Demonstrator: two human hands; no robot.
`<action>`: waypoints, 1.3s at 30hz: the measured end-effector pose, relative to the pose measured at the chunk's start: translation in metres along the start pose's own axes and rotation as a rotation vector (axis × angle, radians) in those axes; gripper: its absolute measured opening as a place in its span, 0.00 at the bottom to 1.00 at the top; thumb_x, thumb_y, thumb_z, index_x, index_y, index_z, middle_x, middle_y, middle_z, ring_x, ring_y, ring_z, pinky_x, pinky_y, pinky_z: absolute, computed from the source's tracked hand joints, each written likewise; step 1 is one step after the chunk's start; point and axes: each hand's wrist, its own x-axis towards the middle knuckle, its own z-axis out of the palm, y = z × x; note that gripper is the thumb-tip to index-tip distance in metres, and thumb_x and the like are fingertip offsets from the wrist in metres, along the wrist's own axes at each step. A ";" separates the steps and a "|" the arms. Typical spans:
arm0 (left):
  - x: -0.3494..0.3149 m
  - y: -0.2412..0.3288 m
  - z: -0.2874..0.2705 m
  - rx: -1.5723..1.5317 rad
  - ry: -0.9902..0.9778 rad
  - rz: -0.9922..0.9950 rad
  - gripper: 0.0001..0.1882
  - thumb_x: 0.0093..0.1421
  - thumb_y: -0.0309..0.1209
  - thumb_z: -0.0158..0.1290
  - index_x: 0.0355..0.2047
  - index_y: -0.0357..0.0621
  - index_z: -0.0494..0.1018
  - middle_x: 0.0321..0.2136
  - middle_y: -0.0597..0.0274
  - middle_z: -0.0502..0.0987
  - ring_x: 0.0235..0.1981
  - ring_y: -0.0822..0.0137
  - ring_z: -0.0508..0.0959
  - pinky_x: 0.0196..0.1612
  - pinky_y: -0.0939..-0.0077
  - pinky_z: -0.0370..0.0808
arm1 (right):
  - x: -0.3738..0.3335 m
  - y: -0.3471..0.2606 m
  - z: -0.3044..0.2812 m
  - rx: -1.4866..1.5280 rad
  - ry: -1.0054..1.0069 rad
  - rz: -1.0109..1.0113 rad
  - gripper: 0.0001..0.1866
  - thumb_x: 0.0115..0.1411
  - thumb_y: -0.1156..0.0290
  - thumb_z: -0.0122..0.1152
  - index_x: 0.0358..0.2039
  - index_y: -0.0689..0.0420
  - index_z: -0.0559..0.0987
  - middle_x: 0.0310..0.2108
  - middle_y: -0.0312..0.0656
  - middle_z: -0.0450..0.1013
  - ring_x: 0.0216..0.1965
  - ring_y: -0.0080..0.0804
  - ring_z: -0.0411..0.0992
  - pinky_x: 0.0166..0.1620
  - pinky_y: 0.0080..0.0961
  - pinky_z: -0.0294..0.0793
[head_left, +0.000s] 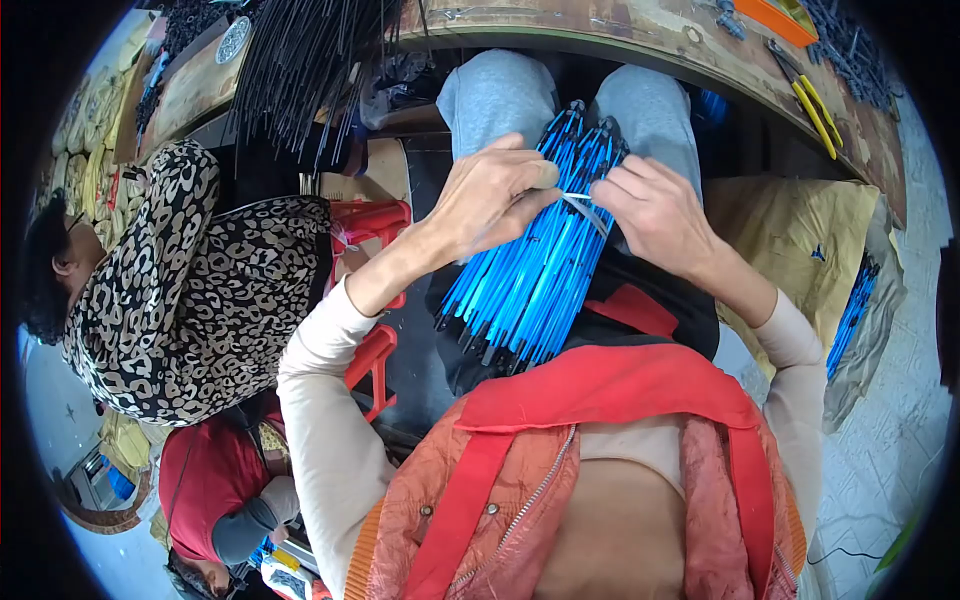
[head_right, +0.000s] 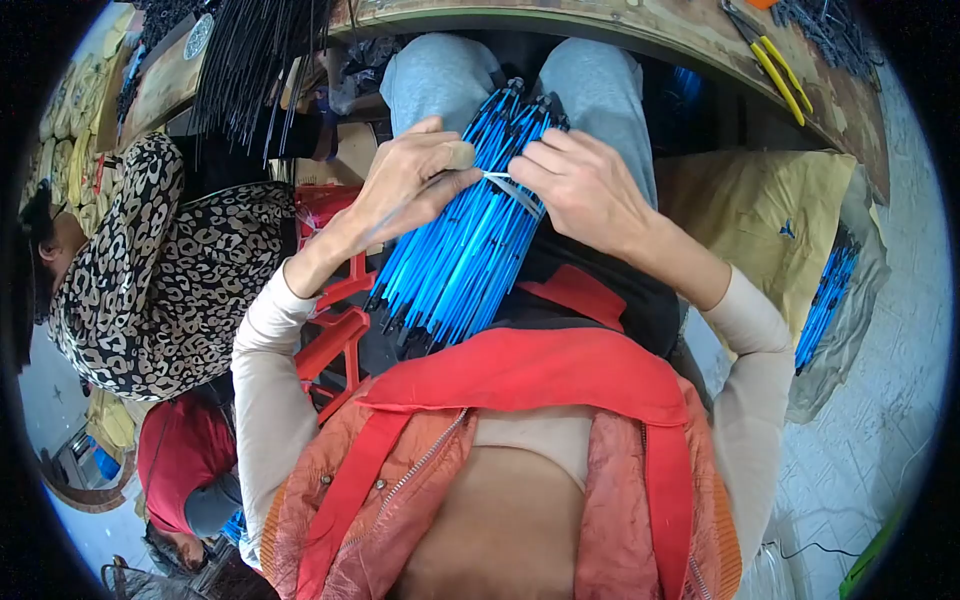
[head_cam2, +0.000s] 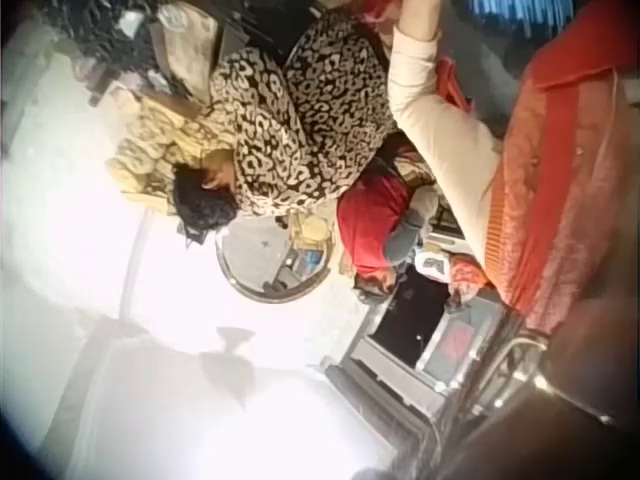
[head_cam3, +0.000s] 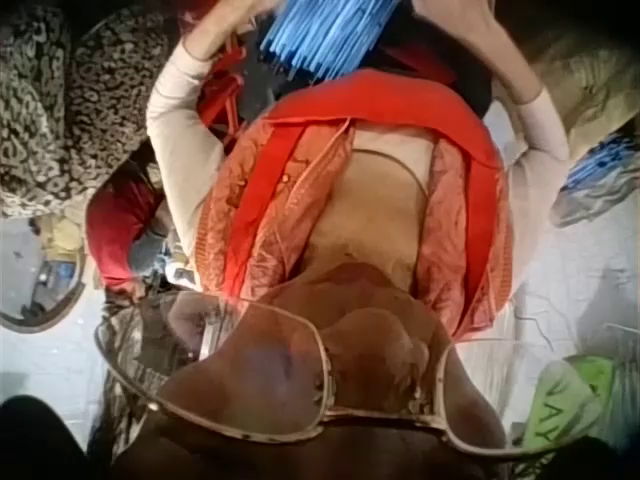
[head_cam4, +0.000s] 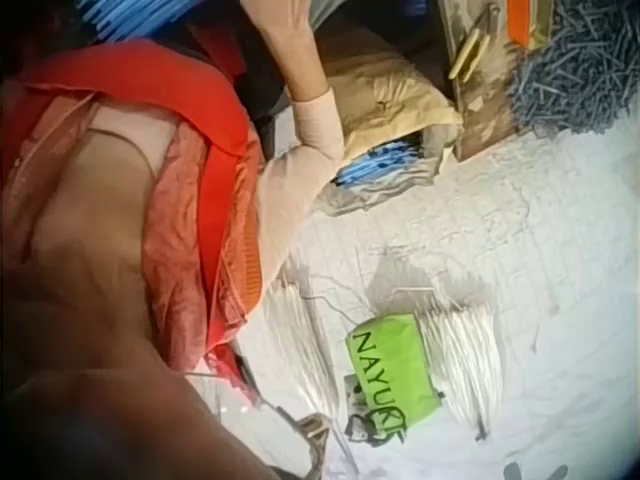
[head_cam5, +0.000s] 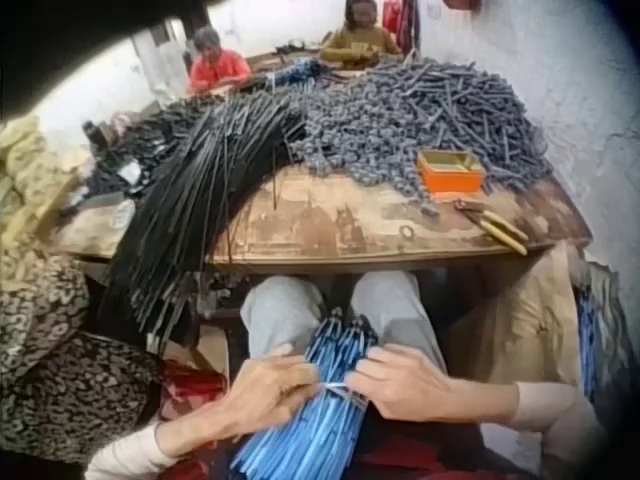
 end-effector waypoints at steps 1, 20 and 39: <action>0.000 -0.003 0.002 -0.036 0.051 0.000 0.09 0.55 0.30 0.58 0.23 0.40 0.70 0.20 0.61 0.66 0.25 0.58 0.67 0.29 0.66 0.65 | -0.006 -0.002 0.003 0.005 -0.011 0.033 0.04 0.50 0.76 0.58 0.29 0.58 0.74 0.25 0.41 0.66 0.30 0.40 0.67 0.33 0.33 0.68; 0.026 0.014 0.004 -0.688 -0.115 -0.559 0.06 0.58 0.24 0.60 0.33 0.34 0.76 0.25 0.62 0.79 0.24 0.75 0.78 0.28 0.80 0.78 | 0.014 0.006 0.011 0.063 0.250 0.035 0.11 0.48 0.74 0.68 0.33 0.58 0.79 0.35 0.42 0.74 0.28 0.34 0.73 0.31 0.29 0.74; 0.012 0.023 0.006 -0.252 0.063 -0.282 0.08 0.47 0.21 0.59 0.28 0.40 0.73 0.23 0.52 0.76 0.25 0.55 0.79 0.29 0.66 0.73 | -0.020 -0.014 0.025 0.269 0.152 0.272 0.04 0.56 0.75 0.64 0.29 0.62 0.77 0.24 0.46 0.74 0.26 0.42 0.75 0.29 0.35 0.73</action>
